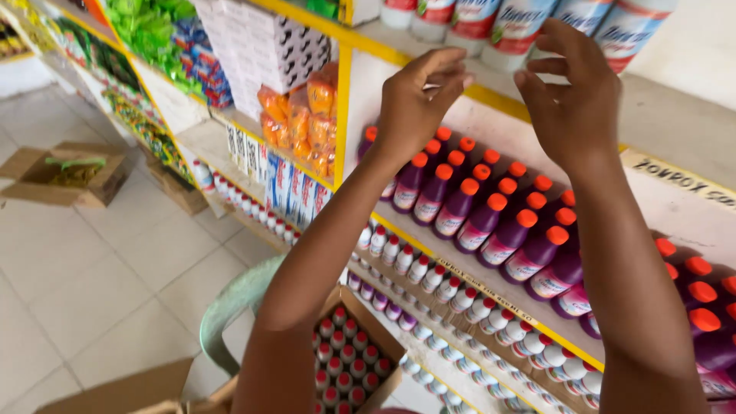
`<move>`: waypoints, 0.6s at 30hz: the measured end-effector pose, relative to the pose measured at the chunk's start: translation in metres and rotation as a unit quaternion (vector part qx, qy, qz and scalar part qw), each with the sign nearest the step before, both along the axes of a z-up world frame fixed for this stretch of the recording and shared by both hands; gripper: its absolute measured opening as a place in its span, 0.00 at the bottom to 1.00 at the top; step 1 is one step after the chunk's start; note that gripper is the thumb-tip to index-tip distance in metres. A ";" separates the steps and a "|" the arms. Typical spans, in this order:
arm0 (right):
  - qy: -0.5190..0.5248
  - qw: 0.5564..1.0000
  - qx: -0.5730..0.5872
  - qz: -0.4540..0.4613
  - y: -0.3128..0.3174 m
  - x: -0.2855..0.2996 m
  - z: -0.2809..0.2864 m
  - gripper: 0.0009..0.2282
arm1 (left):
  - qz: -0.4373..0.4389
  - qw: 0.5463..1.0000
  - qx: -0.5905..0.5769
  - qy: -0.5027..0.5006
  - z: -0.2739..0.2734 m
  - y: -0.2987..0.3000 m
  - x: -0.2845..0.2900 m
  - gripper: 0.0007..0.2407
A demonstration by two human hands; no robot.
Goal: Stocking bottles of cleaning product from a box onto a retail shelf.
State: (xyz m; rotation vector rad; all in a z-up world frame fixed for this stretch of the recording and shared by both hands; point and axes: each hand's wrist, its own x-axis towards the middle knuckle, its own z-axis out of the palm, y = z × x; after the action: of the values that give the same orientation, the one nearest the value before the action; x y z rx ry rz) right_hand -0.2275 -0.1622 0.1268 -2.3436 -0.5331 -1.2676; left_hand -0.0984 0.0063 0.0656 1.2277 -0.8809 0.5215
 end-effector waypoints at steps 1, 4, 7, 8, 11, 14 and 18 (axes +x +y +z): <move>0.021 0.999 0.019 0.027 0.022 -0.024 -0.001 0.21 | -0.010 1.000 0.025 0.005 -0.011 0.017 -0.015 0.14; 0.099 0.991 0.060 0.062 0.059 -0.059 -0.034 0.24 | -0.085 0.993 0.059 0.055 -0.061 0.064 -0.052 0.16; 0.190 0.971 0.070 0.124 0.063 -0.056 -0.114 0.27 | -0.128 0.979 0.093 0.127 -0.137 0.113 -0.086 0.19; 0.211 0.966 0.074 0.132 0.068 -0.049 -0.140 0.27 | -0.120 0.977 0.092 0.149 -0.165 0.129 -0.097 0.19; 0.318 0.923 0.096 0.196 0.087 -0.024 -0.229 0.26 | -0.032 0.953 0.172 0.249 -0.249 0.178 -0.119 0.21; 0.488 0.840 0.141 0.191 0.109 0.000 -0.341 0.25 | 0.018 0.897 0.206 0.391 -0.346 0.227 -0.136 0.20; 0.642 0.706 0.166 0.249 0.150 0.001 -0.494 0.26 | 0.070 0.800 0.198 0.562 -0.471 0.280 -0.174 0.23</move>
State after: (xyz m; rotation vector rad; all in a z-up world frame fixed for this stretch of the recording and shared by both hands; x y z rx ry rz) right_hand -0.2260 -0.0118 -0.3670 -1.9250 -0.3216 0.5745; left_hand -0.2727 0.2861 -0.4052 1.6722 0.1531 -0.3435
